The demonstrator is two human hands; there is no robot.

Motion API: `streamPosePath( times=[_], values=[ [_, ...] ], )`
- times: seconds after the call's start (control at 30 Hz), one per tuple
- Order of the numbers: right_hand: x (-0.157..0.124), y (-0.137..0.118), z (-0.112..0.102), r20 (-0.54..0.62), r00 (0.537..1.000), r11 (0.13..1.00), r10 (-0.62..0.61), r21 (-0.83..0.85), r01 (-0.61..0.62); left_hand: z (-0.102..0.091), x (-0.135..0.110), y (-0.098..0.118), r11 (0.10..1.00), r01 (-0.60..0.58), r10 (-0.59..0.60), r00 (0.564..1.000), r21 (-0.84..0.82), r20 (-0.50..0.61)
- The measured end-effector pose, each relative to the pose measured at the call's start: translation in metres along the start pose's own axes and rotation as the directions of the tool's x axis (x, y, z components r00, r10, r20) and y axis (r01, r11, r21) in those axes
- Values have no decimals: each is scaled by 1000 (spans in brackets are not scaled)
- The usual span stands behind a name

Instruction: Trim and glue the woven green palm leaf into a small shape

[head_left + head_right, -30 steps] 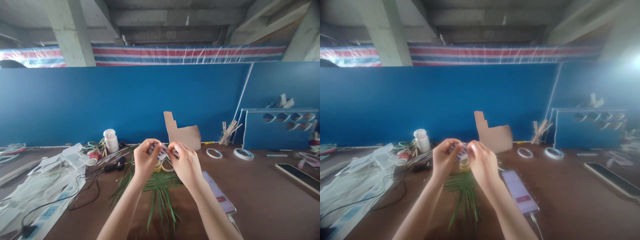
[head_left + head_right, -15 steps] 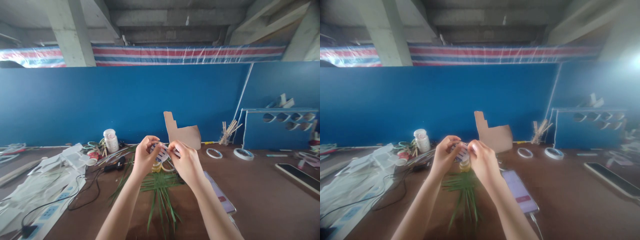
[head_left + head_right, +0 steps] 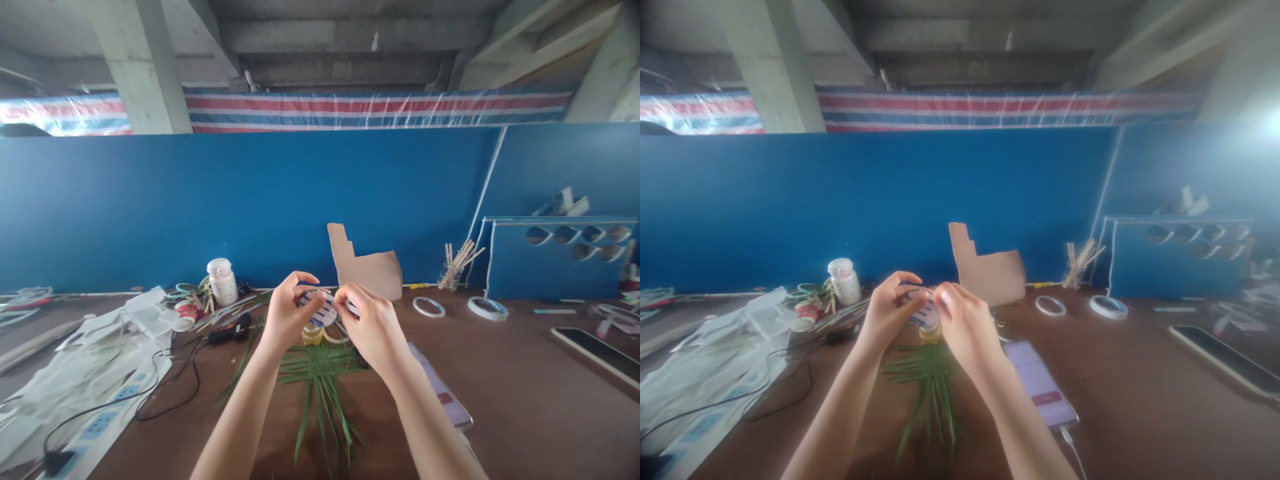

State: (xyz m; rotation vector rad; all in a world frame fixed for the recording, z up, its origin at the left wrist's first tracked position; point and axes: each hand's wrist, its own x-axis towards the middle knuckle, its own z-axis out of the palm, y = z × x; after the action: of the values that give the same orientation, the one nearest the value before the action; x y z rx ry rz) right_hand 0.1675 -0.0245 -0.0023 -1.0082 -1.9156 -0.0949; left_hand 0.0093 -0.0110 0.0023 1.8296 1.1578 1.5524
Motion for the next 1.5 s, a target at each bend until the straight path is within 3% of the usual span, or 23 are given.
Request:
streamPosePath(
  times=[0.37,0.63,0.93,1.1,1.3,1.4,1.5],
  values=[
    [-1,-1,-6,16,1000,1000,-7,28,6,3,-2,0,985,63,-65,998,-164,-5],
    [1,-4,-16,75,996,984,40,172,-53,13,-4,2,967,62,-78,996,-245,-54],
    [5,3,-18,117,990,903,83,410,-124,19,-6,2,909,103,-95,995,-404,39],
    [5,10,-14,136,983,867,123,466,-173,23,-7,2,872,91,-53,994,-480,91],
    [5,10,-10,151,978,847,141,493,-198,24,-7,0,870,87,-59,996,-486,74],
    [5,9,-10,108,982,868,153,461,-186,21,-5,-1,874,87,-67,996,-479,60],
    [6,12,-12,-34,984,932,174,328,-153,18,-3,-3,864,81,-74,997,-497,33]
  ],
)
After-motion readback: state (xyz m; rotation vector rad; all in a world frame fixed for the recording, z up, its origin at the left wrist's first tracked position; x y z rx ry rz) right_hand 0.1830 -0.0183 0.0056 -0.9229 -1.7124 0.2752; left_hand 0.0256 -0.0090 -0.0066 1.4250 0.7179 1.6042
